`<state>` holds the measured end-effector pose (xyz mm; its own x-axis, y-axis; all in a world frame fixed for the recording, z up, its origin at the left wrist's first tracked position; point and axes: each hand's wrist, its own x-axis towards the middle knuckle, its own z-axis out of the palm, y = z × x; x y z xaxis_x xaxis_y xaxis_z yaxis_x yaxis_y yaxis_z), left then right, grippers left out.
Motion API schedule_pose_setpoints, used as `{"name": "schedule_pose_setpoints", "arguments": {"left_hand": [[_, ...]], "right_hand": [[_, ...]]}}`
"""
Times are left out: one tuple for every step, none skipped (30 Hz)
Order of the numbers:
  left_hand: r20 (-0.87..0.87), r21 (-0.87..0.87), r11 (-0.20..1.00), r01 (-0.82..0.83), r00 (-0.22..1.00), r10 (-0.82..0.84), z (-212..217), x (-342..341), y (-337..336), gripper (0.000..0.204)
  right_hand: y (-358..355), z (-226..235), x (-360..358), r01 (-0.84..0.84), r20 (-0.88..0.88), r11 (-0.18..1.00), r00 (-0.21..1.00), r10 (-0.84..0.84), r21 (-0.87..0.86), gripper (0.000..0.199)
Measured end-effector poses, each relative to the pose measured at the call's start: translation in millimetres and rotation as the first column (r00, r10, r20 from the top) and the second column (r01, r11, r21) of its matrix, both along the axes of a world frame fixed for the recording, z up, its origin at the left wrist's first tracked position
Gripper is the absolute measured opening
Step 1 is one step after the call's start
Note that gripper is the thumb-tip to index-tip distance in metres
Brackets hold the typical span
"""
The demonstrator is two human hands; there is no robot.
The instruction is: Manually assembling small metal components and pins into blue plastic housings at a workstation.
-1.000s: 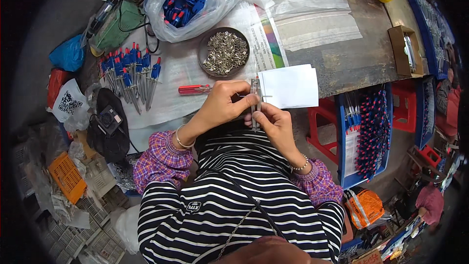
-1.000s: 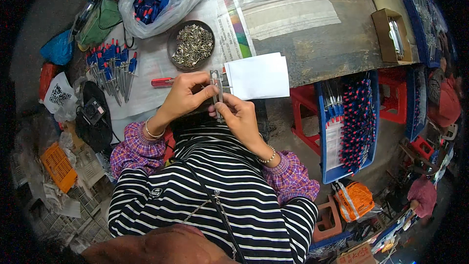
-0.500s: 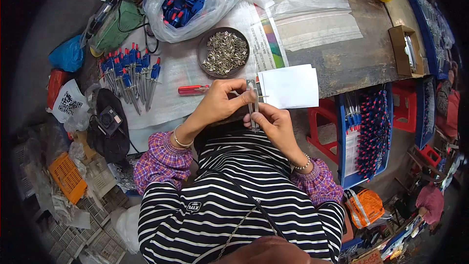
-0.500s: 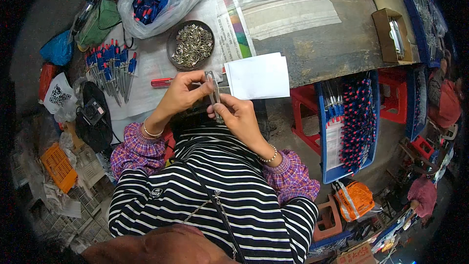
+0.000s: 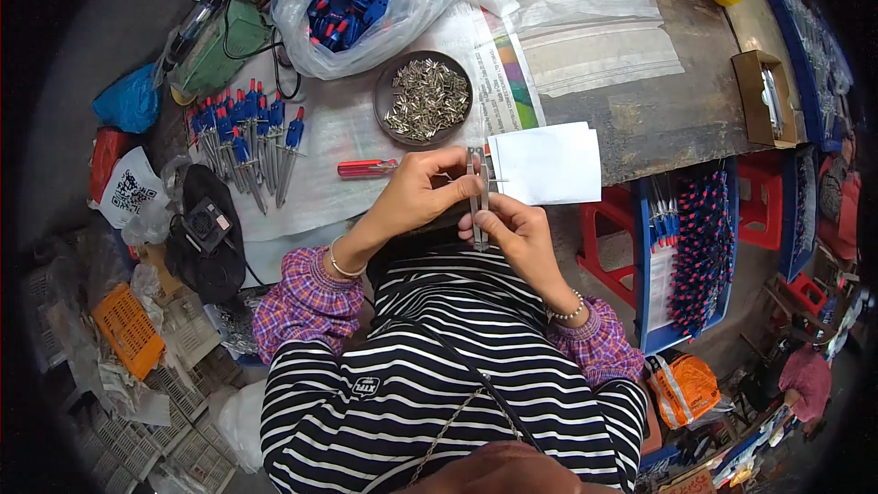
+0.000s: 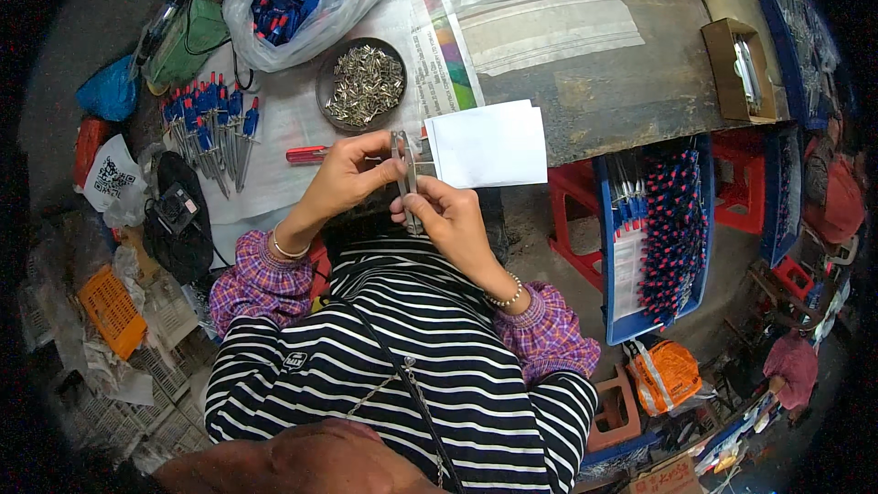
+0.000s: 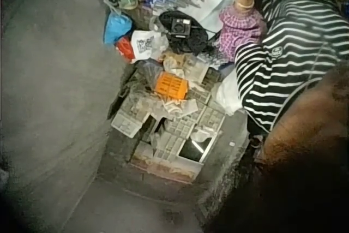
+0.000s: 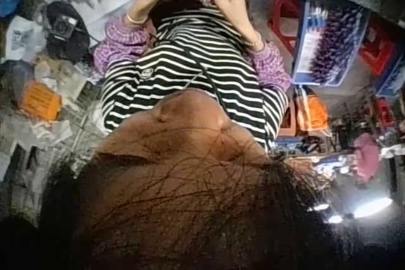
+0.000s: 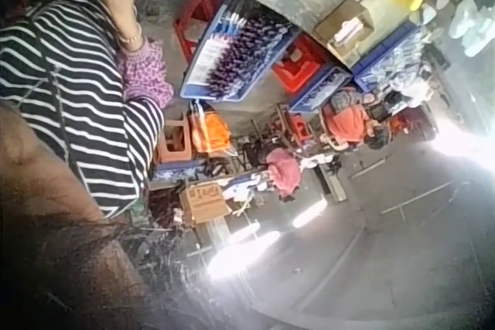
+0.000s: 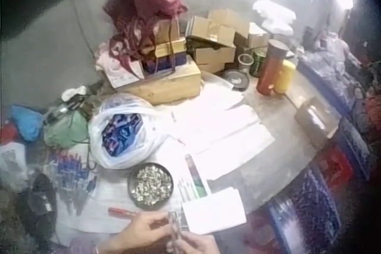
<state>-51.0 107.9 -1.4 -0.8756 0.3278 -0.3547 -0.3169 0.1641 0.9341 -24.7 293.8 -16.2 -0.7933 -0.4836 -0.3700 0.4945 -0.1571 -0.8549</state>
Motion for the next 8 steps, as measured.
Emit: {"name": "schedule_pose_setpoints", "arguments": {"left_hand": [[-0.014,0.048,0.998,-0.037,0.999,0.038,-1,0,1,0.021],[-0.013,0.047,0.998,-0.038,0.999,0.039,0,-1,3,0.021],[-0.031,0.122,0.990,-0.068,0.997,0.072,2,-3,4,0.024],[-0.045,0.197,0.976,-0.097,0.993,0.107,4,-5,4,0.026],[0.039,0.271,0.962,-0.040,0.999,0.030,6,-7,-1,0.029],[0.039,0.272,0.962,-0.037,0.999,0.027,7,-8,-5,0.029],[0.066,0.330,0.944,0.021,0.997,-0.045,6,-8,-8,0.030],[0.090,0.385,0.920,0.072,0.989,-0.115,4,-6,-11,0.031]], "right_hand": [[1,0,-1,0.000,0.001,1.000,1.000,0.000,0.000,0.021],[2,0,-4,-0.035,0.078,0.998,0.996,0.038,-0.050,0.021],[4,0,-6,-0.065,0.153,0.993,0.985,0.081,-0.102,0.022],[7,0,-10,-0.066,0.154,0.992,0.985,0.082,-0.103,0.022],[11,0,-13,-0.131,0.281,0.955,0.937,0.207,-0.266,0.023],[16,1,-16,-0.166,0.379,0.888,0.859,0.344,-0.430,0.024],[19,-7,-13,-0.113,0.447,0.832,0.800,0.400,-0.543,0.028],[20,-12,-12,-0.078,0.468,0.778,0.759,0.452,-0.624,0.030]]}}
